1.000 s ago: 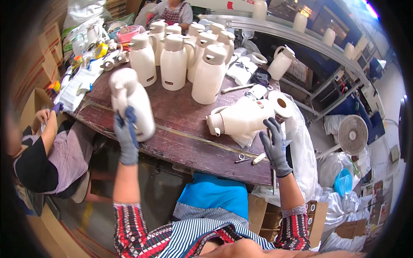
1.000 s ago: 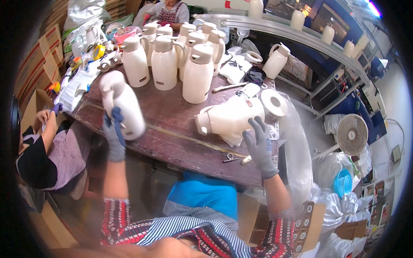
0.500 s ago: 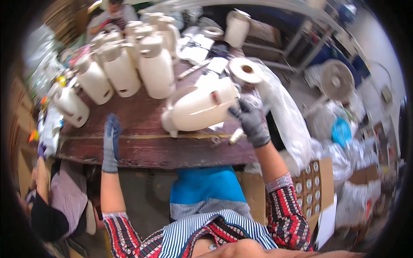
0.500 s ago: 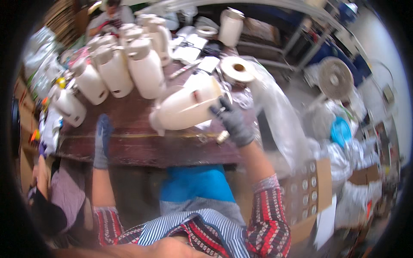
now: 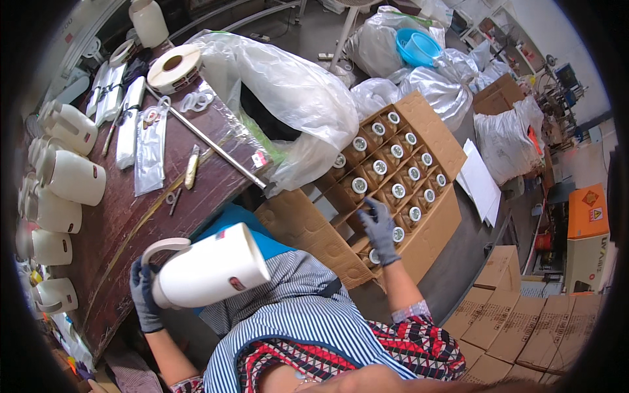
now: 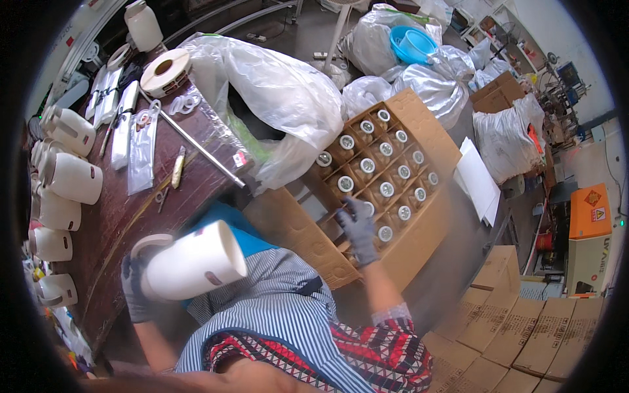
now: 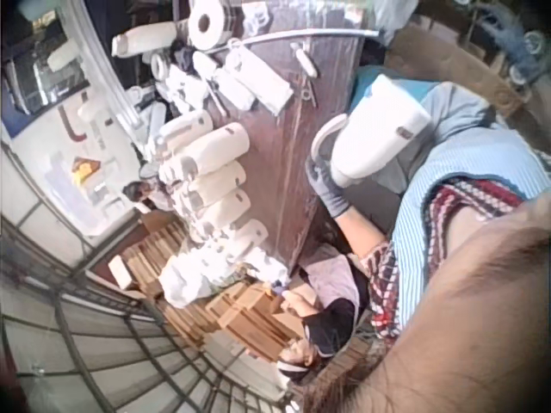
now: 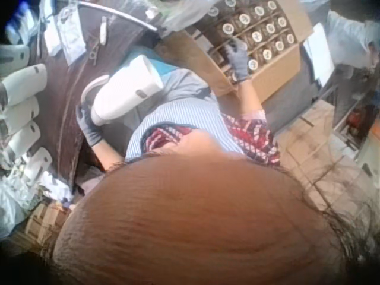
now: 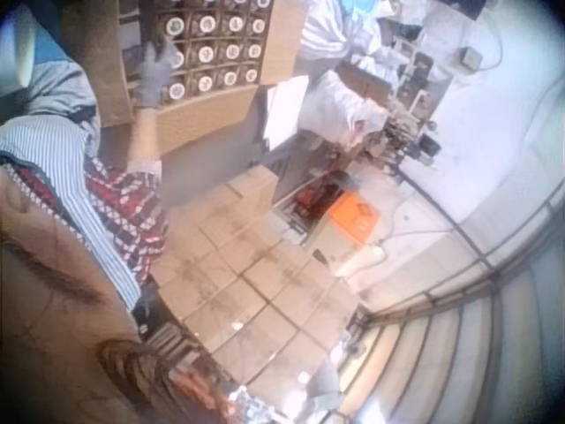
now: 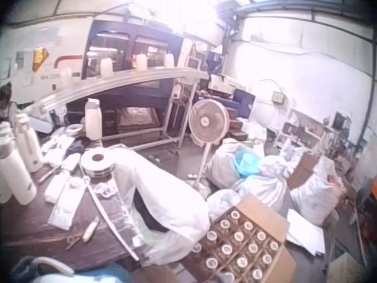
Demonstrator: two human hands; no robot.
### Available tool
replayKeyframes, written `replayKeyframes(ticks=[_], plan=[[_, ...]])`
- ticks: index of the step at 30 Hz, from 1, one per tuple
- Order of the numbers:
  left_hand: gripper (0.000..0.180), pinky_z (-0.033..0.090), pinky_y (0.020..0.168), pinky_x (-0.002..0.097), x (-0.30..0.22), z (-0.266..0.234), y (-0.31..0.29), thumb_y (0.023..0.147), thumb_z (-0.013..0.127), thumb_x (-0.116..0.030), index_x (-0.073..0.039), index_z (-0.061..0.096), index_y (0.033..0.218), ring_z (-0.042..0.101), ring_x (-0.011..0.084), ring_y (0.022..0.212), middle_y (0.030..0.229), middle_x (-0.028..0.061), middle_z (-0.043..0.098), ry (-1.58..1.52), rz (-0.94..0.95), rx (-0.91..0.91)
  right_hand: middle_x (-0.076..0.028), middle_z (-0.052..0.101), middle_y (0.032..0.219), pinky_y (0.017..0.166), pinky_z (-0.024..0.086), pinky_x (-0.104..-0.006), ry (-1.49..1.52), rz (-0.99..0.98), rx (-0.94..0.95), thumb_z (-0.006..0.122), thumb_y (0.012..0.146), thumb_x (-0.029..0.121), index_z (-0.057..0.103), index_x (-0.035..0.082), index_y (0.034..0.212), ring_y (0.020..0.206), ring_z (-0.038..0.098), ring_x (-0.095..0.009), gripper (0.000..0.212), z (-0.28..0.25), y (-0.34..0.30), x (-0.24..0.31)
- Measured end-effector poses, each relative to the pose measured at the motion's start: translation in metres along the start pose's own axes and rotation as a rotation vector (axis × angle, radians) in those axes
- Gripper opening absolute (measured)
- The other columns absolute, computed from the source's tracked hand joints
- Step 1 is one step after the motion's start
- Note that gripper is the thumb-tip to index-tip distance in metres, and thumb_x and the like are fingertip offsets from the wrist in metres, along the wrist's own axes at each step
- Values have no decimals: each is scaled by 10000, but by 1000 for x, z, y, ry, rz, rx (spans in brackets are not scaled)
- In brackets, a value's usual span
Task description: The person assembles white thermos flasks by inserting inner liners, placing lids, and screwing on caps. The person handles multiple flasks one at a time and places finished units on the table.
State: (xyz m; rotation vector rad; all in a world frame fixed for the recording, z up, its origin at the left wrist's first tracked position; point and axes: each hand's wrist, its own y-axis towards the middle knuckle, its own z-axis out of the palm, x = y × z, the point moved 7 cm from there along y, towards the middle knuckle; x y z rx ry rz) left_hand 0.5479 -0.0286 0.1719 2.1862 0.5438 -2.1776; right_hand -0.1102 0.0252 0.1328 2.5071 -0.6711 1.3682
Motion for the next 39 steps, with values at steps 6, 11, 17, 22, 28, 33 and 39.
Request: replayKeyframes(ticks=[6, 11, 17, 22, 28, 33, 39], plan=[[247, 474, 729, 267, 6, -34, 28, 1069, 595, -223, -45, 638, 1236, 557, 96, 805, 934, 0, 639, 251, -19, -43, -169, 577, 1407, 1078, 457, -452, -514, -262, -20, 751, 848, 243, 594, 137, 1380, 1291, 555, -359, 565, 1, 89, -73], [183, 471, 722, 262, -17, -1, 12, 1049, 616, -158, -48, 639, 1193, 545, 90, 797, 928, -15, 627, 426, 7, -93, -182, 571, 1408, 1085, 463, -452, -650, -355, 98, 746, 835, 229, 589, 132, 1389, 1284, 555, -370, 584, 71, 163, -65], [385, 471, 986, 369, -17, -52, 35, 984, 644, -103, -37, 594, 1360, 594, 244, 1134, 1237, 124, 637, 823, 219, -215, -233, 560, 1430, 1051, 464, -514, -937, -232, 303, 569, 933, 309, 569, 22, 1392, 1241, 586, -410, 541, 145, 230, -127], [602, 361, 1174, 455, -161, 104, -44, 913, 684, -106, -24, 501, 1481, 481, 357, 1393, 1485, 205, 514, 1044, 812, -421, -238, 570, 1366, 1005, 467, -521, -961, -542, 465, 615, 915, 219, 625, 53, 1298, 1213, 575, -429, 417, 117, 211, -47], [1050, 282, 1213, 550, -140, 359, -79, 724, 912, -437, -37, 407, 1552, 328, 456, 1489, 1567, 265, 383, 594, 882, 574, -153, 572, 1069, 896, 506, -447, -664, -794, 408, 844, 708, 169, 597, 106, 1318, 1035, 597, -351, 660, -52, 94, 243], [1466, 236, 1257, 412, -125, 428, -83, 585, 1020, -337, -17, 53, 1639, 278, 277, 1524, 1623, 184, 307, -304, 544, 790, -150, 632, 1284, 922, 531, -361, -108, -748, 517, 916, 738, 253, 429, 51, 1543, 1092, 644, -237, 962, -66, 47, 333], [1329, 283, 1238, 435, -102, 338, -75, 580, 961, -244, -30, 161, 1619, 399, 314, 1469, 1593, 190, 358, -111, 560, 546, -163, 519, 1482, 1023, 485, -374, 962, -479, 293, 843, 835, 475, 238, 71, 1617, 1219, 572, -203, 1068, -34, 26, 217]])
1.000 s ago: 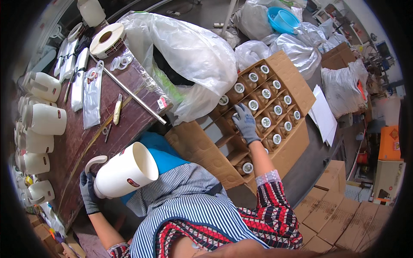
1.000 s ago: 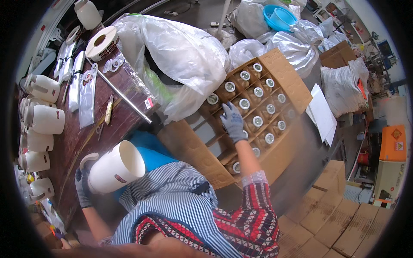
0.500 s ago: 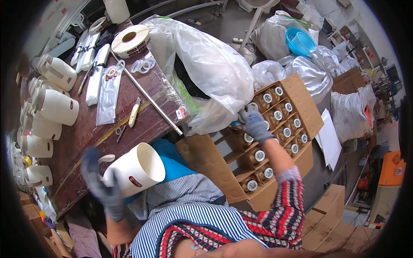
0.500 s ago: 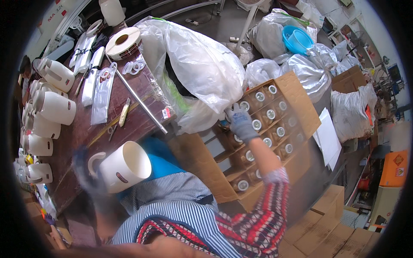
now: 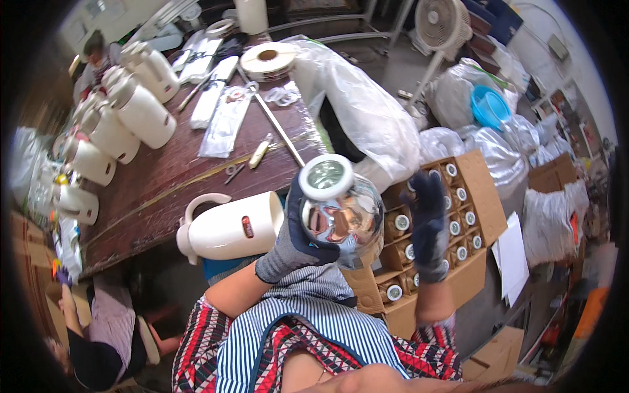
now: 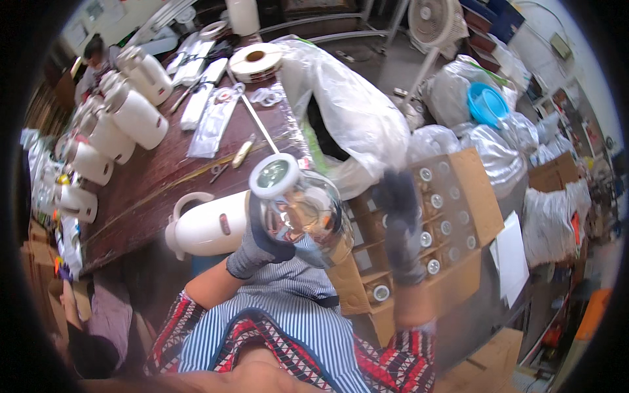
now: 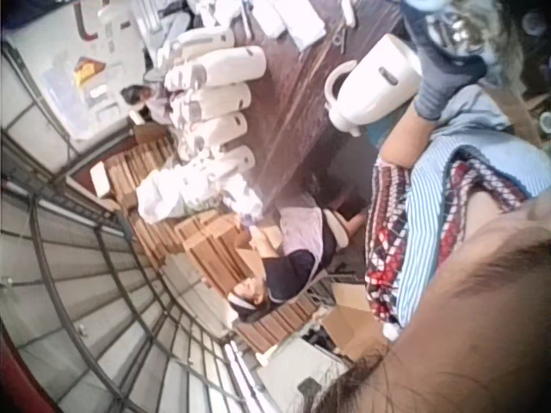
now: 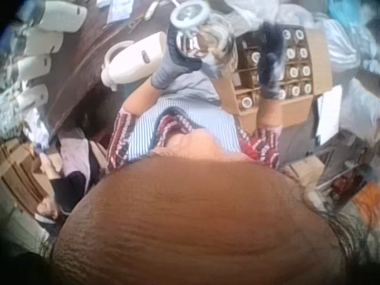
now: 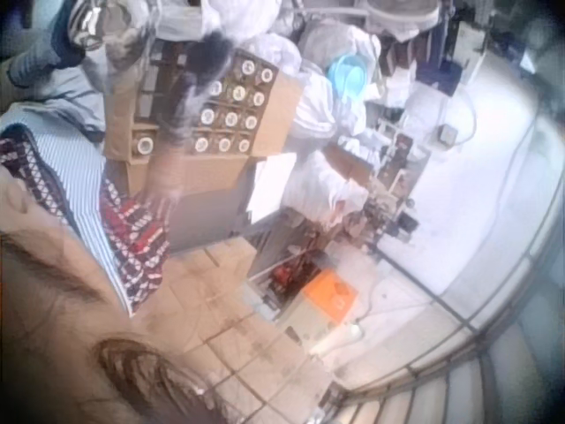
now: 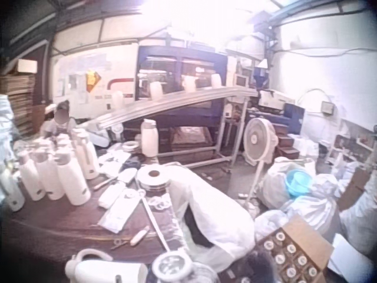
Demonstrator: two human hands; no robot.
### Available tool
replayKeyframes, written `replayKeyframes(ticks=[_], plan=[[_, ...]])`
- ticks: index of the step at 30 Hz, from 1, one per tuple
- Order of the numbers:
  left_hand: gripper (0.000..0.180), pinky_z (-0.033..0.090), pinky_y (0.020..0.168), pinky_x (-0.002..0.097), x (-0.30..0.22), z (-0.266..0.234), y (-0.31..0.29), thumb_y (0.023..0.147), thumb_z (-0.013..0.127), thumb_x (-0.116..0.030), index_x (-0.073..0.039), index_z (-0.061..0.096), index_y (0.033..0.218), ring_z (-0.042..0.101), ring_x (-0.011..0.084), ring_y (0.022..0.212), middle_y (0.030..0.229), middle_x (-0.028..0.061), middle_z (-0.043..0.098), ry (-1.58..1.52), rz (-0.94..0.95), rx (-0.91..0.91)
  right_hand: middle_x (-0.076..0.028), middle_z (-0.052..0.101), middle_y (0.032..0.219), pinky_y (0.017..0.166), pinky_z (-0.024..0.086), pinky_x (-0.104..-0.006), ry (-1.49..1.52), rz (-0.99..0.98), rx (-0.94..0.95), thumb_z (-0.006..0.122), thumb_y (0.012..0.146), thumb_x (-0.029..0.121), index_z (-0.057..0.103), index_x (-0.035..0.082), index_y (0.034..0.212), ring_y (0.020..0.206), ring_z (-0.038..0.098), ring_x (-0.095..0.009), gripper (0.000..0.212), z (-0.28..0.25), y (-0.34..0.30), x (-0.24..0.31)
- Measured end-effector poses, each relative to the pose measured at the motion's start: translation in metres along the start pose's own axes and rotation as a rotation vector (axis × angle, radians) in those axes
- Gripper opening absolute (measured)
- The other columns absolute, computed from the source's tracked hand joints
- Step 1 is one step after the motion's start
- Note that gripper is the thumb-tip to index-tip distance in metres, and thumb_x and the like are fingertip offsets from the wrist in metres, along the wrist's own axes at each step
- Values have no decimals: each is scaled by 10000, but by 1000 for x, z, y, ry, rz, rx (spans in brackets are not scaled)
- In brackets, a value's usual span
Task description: The person assembles white thermos flasks by inserting inner liners, placing lids, and screwing on caps. The person handles multiple flasks one at a time and places finished units on the table.
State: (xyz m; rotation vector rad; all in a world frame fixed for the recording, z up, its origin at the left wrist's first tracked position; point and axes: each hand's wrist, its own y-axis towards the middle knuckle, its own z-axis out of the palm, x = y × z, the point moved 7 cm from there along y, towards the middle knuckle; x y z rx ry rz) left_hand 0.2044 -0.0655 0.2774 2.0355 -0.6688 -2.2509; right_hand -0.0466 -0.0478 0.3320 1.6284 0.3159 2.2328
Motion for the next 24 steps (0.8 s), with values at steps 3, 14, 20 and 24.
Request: replayKeyframes(ticks=[3, 14, 20, 24], plan=[[1179, 318, 1212, 430, 21, -23, -31, 631, 921, -201, 5, 223, 1559, 445, 299, 1415, 1508, 179, 428, 95, 13, -98, -156, 486, 1508, 1088, 405, -443, -635, 16, 155, 844, 818, 502, 370, 85, 1532, 1300, 515, -241, 953, 5, -79, -79], [687, 369, 1153, 532, -20, -289, -93, 928, 709, -394, -55, 491, 1485, 421, 443, 1406, 1508, 233, 481, 1401, -190, -420, -182, 501, 1517, 1126, 428, -539, -193, 770, 172, 743, 833, 553, 485, 64, 1489, 1360, 525, -380, 858, -80, -153, -216], [633, 350, 1189, 512, 36, -301, -135, 954, 675, -425, -91, 524, 1470, 422, 422, 1421, 1510, 209, 493, 1172, -543, -205, -179, 457, 1571, 1173, 406, -515, -180, 807, 324, 648, 900, 532, 358, 65, 1578, 1402, 498, -375, 872, -116, -165, -293], [569, 429, 1147, 432, 26, -296, -150, 970, 685, -298, -59, 534, 1464, 553, 329, 1324, 1419, 175, 593, 781, -537, -321, -170, 506, 1529, 1135, 450, -453, -80, 771, 447, 656, 928, 302, 356, 38, 1569, 1384, 524, -330, 755, -48, -129, -265]])
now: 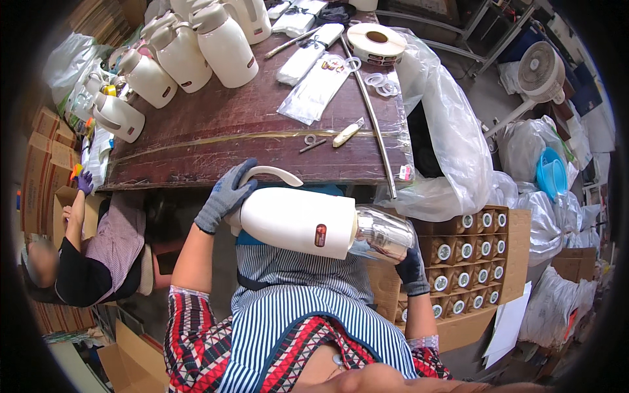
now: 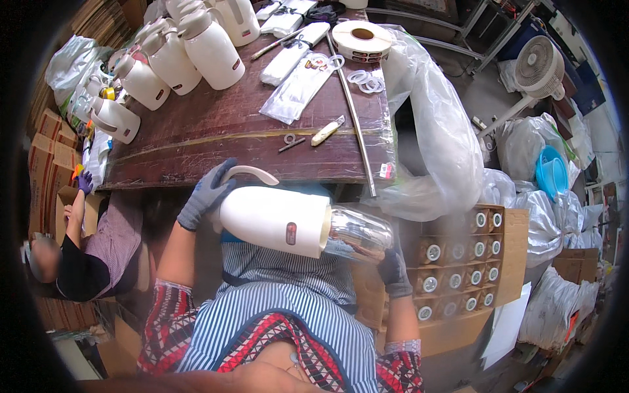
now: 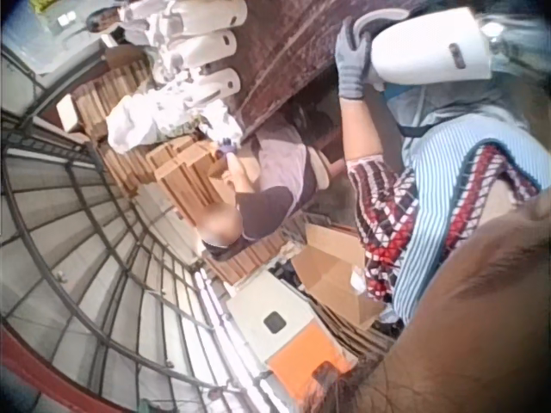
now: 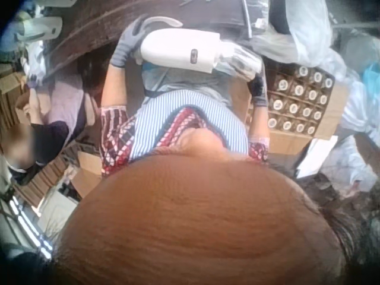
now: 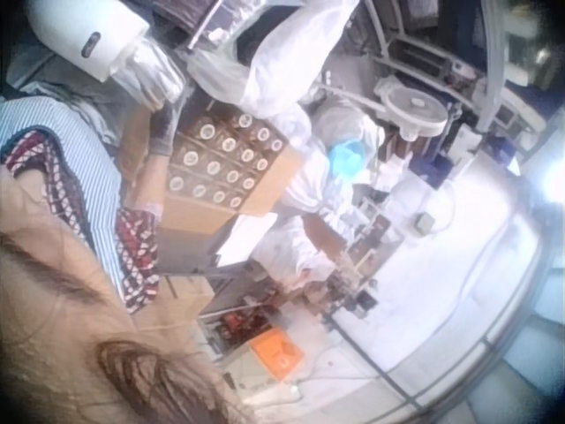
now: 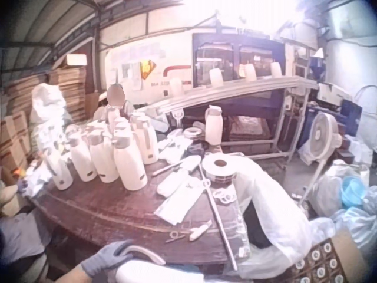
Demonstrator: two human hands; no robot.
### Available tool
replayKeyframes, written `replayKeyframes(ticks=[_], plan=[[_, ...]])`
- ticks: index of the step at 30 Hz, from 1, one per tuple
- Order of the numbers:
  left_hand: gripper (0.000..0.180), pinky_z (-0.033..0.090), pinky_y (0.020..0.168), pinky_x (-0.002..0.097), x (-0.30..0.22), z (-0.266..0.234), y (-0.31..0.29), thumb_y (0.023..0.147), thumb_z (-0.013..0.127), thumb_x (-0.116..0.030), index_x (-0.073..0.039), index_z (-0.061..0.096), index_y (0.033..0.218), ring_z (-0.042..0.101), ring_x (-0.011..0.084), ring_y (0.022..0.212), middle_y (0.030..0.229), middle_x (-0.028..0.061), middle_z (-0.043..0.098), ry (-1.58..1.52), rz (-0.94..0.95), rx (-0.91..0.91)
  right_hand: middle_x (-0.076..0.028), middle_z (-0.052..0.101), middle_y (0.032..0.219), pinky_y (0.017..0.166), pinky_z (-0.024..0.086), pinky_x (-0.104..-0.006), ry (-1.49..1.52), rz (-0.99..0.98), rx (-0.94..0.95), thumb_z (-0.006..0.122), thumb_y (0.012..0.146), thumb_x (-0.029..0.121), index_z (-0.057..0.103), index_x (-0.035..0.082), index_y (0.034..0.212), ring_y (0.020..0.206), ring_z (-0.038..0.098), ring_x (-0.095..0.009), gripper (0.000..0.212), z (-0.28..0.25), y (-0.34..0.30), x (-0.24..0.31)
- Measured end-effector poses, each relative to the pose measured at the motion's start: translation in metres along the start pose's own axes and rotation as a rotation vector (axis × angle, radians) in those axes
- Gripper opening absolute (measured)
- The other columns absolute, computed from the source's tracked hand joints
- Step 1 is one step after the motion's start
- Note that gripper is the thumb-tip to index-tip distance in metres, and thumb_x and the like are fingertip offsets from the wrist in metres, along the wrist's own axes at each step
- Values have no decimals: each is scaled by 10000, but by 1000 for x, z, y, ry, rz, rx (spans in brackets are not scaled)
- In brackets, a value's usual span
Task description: The person assembles white thermos flasks by inserting inner liners, placing lids, and screwing on caps. The person handles multiple flasks one at a time and places finished units on the table.
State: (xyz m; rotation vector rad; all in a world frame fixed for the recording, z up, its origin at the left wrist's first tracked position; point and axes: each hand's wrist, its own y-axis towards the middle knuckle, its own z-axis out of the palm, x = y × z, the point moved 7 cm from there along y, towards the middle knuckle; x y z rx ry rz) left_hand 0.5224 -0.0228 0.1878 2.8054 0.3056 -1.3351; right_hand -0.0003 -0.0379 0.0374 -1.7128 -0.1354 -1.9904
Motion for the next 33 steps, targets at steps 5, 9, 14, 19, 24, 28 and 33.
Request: replayKeyframes(ticks=[5, 9, 14, 19, 24, 28, 33], plan=[[424, 532, 1005, 335, -40, -17, -12, 972, 705, -190, -32, 643, 1360, 645, 194, 1150, 1289, 104, 688, -319, -118, 111, -159, 534, 1476, 1030, 525, -369, 139, 14, 109, 665, 980, 318, 354, 14, 1554, 1292, 586, -266, 720, 42, 27, 11], [439, 525, 1011, 330, -91, -20, -18, 947, 741, -215, -15, 665, 1331, 663, 188, 1118, 1243, 111, 710, -287, -99, 127, -133, 535, 1480, 1080, 479, -365, 327, 174, 159, 707, 930, 316, 377, 39, 1552, 1324, 552, -243, 757, 72, 30, 24], [558, 466, 1105, 344, -89, 6, -17, 933, 758, -216, 6, 583, 1413, 614, 200, 1234, 1343, 109, 661, -441, -92, 197, -128, 542, 1488, 1113, 448, -349, -87, -14, 228, 706, 943, 110, 405, 1, 1531, 1347, 537, -237, 670, 103, 57, 45], [511, 478, 1095, 352, -106, 9, -17, 907, 751, -179, -1, 618, 1367, 629, 201, 1214, 1314, 117, 671, -446, -9, 112, -130, 596, 1412, 1052, 485, -345, 35, 19, 170, 704, 963, 229, 490, -6, 1471, 1267, 584, -220, 600, 96, 55, 22], [497, 483, 1090, 353, -108, 13, -18, 907, 739, -162, -4, 621, 1363, 635, 204, 1204, 1301, 121, 676, -460, 2, 105, -121, 618, 1368, 1025, 494, -342, -58, 66, 144, 663, 984, 300, 525, -7, 1439, 1215, 601, -203, 567, 89, 43, 19], [509, 480, 1096, 355, -115, 12, -17, 910, 747, -174, 4, 613, 1368, 626, 205, 1217, 1309, 123, 669, -420, -4, 103, -108, 633, 1345, 1010, 502, -337, 43, 202, 131, 670, 979, 299, 529, -7, 1434, 1182, 612, -191, 566, 85, 47, 9], [504, 477, 1102, 363, -108, 11, -19, 911, 748, -165, 6, 614, 1365, 618, 208, 1228, 1307, 122, 666, -491, 7, 90, -119, 667, 1317, 1004, 511, -347, -26, 101, 140, 777, 911, 221, 576, -1, 1394, 1176, 633, -202, 568, 92, 46, 25]])
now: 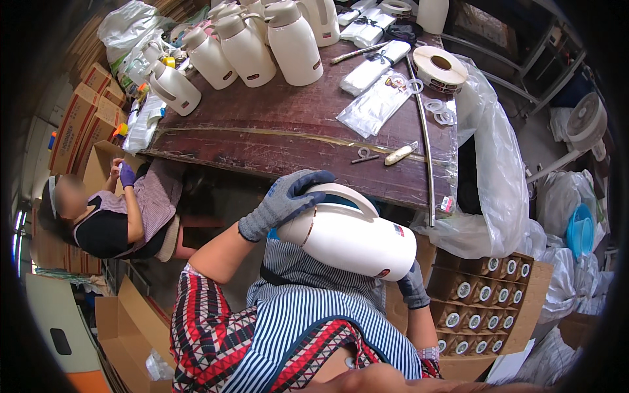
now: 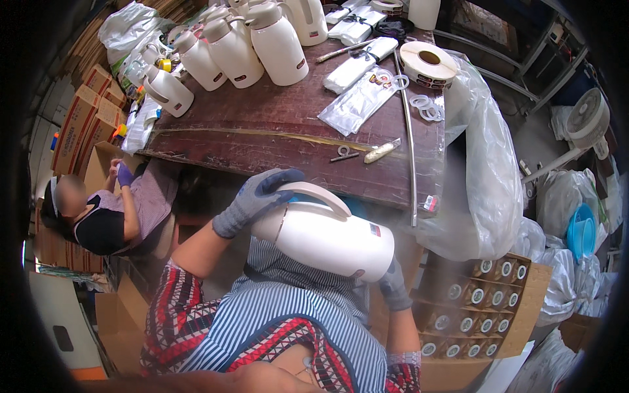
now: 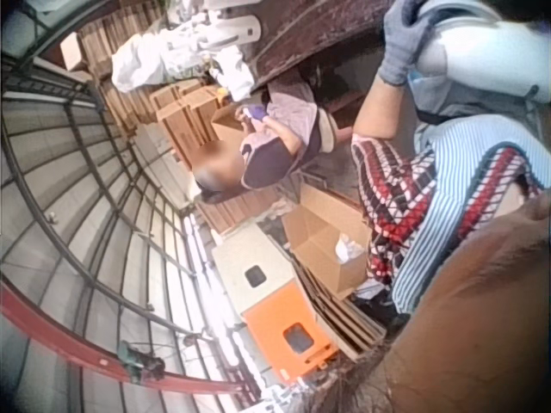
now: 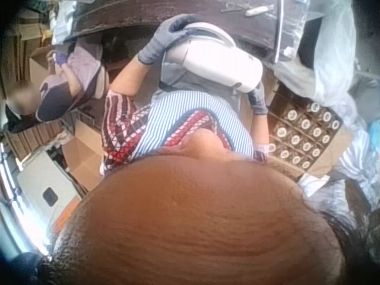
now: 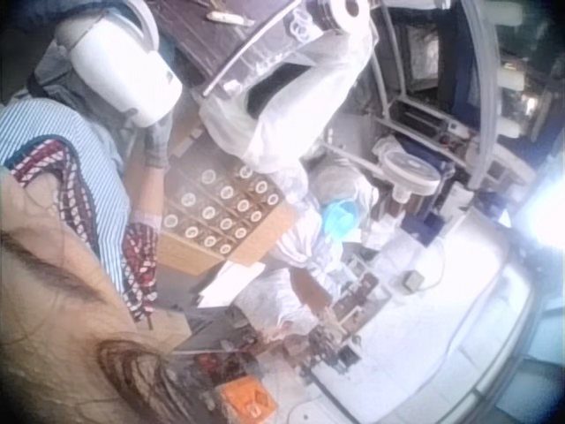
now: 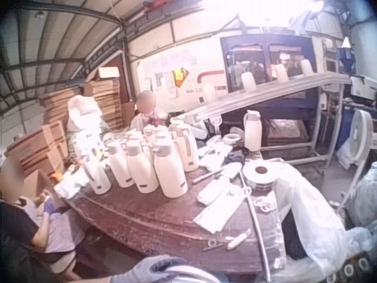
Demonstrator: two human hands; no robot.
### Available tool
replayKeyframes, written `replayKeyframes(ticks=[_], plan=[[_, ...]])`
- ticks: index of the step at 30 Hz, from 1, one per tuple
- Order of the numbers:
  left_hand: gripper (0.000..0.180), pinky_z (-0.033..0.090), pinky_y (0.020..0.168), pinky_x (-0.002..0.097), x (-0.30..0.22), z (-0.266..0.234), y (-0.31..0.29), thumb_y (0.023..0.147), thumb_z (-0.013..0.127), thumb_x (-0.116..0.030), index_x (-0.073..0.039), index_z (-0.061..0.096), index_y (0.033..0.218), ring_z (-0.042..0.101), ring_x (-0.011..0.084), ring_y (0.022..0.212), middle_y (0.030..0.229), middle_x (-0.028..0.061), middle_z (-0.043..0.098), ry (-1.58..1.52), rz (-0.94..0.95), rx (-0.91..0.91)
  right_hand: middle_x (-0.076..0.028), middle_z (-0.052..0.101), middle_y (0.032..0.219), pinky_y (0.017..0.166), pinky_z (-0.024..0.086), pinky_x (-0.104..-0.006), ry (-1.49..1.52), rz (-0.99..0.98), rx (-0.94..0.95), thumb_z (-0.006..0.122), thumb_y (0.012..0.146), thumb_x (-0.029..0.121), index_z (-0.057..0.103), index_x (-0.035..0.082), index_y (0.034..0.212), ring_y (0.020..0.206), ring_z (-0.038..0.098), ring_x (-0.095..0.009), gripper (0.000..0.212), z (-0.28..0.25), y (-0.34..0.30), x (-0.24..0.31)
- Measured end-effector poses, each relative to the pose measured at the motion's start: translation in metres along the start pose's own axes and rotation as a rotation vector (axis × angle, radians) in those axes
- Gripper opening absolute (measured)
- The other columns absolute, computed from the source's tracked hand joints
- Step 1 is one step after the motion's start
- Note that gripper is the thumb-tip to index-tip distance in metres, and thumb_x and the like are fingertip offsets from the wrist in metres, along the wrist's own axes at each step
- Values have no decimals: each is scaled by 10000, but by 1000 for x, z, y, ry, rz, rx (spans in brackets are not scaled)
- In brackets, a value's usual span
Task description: The person assembles white thermos flasks by inserting inner liners, placing lids, and screwing on caps. The person handles multiple flasks one at a time and places finished units on the table.
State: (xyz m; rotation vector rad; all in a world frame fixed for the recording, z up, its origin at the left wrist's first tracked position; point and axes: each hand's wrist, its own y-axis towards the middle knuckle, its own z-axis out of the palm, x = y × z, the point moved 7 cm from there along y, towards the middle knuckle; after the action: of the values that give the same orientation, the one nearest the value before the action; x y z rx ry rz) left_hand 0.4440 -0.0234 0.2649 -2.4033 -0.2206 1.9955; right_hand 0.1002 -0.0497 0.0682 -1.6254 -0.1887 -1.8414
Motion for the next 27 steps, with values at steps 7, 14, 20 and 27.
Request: replayKeyframes(ticks=[7, 14, 20, 27], plan=[[492, 482, 1099, 361, -11, 6, 0, 918, 747, -149, 5, 614, 1366, 621, 211, 1225, 1305, 121, 660, 15, 19, 37, -109, 622, 1372, 1041, 483, -338, -20, -6, 1, 807, 871, 237, 520, -1, 1451, 1223, 591, -187, 689, 0, -8, 3], [524, 482, 1098, 363, 3, 5, 3, 882, 766, -165, 5, 620, 1356, 629, 220, 1216, 1293, 124, 662, -20, 69, 33, -113, 622, 1383, 1051, 484, -349, -11, -28, 52, 791, 887, 234, 524, -4, 1450, 1235, 590, -194, 666, 9, 3, 10], [475, 529, 980, 385, -21, 8, -2, 892, 756, -225, -45, 654, 1320, 676, 273, 1073, 1158, 137, 691, 294, 211, 27, -115, 622, 1390, 1058, 485, -357, -27, 47, 155, 779, 897, 232, 527, -7, 1447, 1243, 590, -200, 650, 5, 8, 9], [470, 545, 898, 387, -4, -2, -20, 876, 767, -230, -97, 675, 1317, 672, 289, 987, 1079, 133, 687, 455, 259, -47, -140, 613, 1413, 1090, 466, -373, -200, 58, 295, 699, 955, 171, 542, -7, 1437, 1274, 581, -222, 537, 9, 3, 28]])
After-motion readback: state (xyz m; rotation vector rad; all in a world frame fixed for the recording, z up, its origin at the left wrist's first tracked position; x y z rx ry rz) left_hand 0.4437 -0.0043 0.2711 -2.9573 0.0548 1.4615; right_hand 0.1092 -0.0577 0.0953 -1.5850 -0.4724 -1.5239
